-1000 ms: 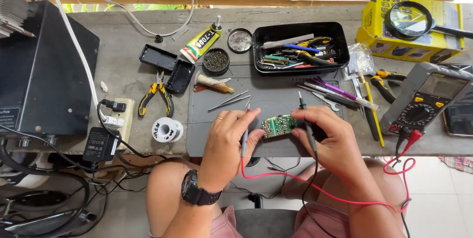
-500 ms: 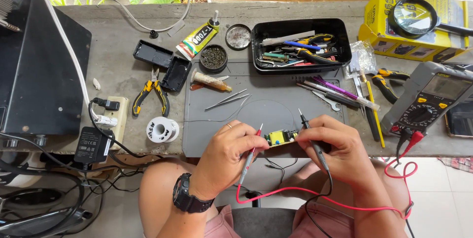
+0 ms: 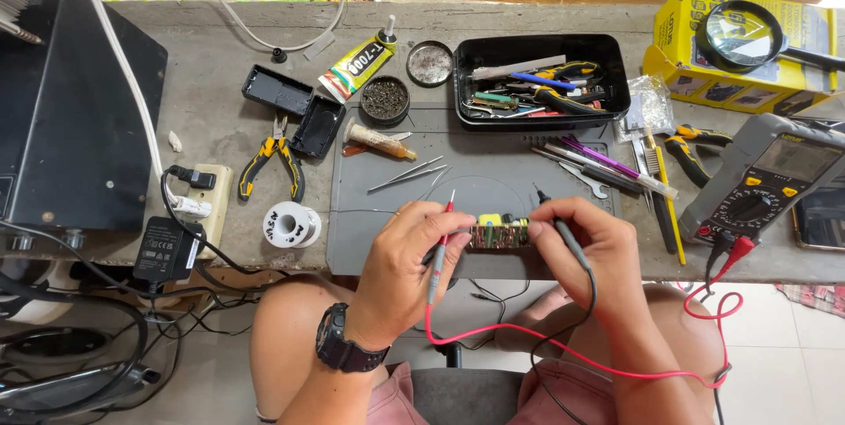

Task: Soldering electronic components onto a circuit board and testing the results with a multimeter.

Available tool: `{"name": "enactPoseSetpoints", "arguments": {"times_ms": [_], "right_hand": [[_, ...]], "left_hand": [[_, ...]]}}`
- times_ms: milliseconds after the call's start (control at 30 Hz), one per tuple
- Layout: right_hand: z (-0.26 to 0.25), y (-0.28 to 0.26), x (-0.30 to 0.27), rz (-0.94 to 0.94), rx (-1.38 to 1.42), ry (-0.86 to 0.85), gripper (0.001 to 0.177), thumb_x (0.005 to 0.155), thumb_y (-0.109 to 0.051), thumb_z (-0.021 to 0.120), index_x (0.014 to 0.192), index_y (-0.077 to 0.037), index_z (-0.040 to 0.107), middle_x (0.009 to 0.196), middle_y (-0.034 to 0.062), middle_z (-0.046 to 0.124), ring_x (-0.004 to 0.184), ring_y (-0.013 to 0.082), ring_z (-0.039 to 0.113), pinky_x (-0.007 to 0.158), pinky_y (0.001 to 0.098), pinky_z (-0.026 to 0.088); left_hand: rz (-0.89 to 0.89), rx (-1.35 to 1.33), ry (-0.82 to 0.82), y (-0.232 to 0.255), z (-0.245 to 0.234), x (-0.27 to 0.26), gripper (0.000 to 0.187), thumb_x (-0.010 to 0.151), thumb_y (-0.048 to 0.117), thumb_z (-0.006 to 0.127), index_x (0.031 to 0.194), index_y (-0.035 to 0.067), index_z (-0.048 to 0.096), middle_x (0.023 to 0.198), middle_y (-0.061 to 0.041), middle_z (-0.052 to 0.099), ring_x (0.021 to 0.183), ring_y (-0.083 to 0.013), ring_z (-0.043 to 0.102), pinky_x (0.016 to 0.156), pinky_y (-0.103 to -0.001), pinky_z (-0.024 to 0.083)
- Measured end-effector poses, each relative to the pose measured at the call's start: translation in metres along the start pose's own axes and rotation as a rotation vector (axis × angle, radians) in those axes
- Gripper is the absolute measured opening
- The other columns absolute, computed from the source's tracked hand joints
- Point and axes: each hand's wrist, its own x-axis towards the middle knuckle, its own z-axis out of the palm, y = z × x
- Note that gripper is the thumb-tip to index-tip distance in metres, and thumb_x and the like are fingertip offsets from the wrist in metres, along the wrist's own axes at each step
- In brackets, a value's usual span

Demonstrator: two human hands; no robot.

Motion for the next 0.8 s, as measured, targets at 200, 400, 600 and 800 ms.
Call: {"name": "enactPoseSetpoints", "arguments": {"times_ms": [200,400,600,800], "right_hand": [[0.020,0.011,0.014,-0.158,0.013,0.164,0.010,0.101,-0.012,0.089,0.107,-0.019,0.090,0.072,0.0066,0.079,0.062,0.0142,0.068,0.064,0.0326,0.058],[0.013,0.021,-0.002,-0.289,0.252,0.199,0.028,0.114,-0.001,0.062,0.141,-0.004,0.069,0.094,0.0148,0.084,0.078,0.0187,0.076,0.081,0.0375,0.062],[0.002,0.034,-0.018,-0.248,0.202,0.118,0.015,0.098,-0.007,0.086,0.111,-0.012,0.090,0.085,0.0107,0.087,0.076,0.0117,0.076,0.073,0.0342,0.064],[0.014,0.011,-0.009,-0.528,0.203,0.186,0.008,0.100,-0.006,0.085,0.104,-0.009,0.091,0.093,0.0092,0.084,0.089,0.0268,0.082,0.083,0.0392,0.066]], "left_hand": [[-0.033,-0.152,0.191,-0.007,0.011,0.001,0.015,0.112,0.012,0.072,0.122,0.011,0.083,0.099,-0.008,0.085,0.088,-0.0270,0.081,0.087,-0.037,0.067],[-0.137,-0.188,0.190,-0.011,0.020,-0.002,0.018,0.109,0.017,0.082,0.121,0.005,0.077,0.102,-0.018,0.091,0.095,-0.0331,0.090,0.084,-0.040,0.070],[-0.013,-0.137,0.207,-0.011,0.021,0.008,0.020,0.119,0.018,0.068,0.121,0.000,0.076,0.109,-0.019,0.081,0.104,-0.0413,0.080,0.101,-0.050,0.063],[-0.124,-0.168,0.189,-0.026,0.042,0.006,0.020,0.119,0.016,0.068,0.132,0.001,0.067,0.112,-0.017,0.078,0.116,-0.0405,0.079,0.110,-0.055,0.058]]}}
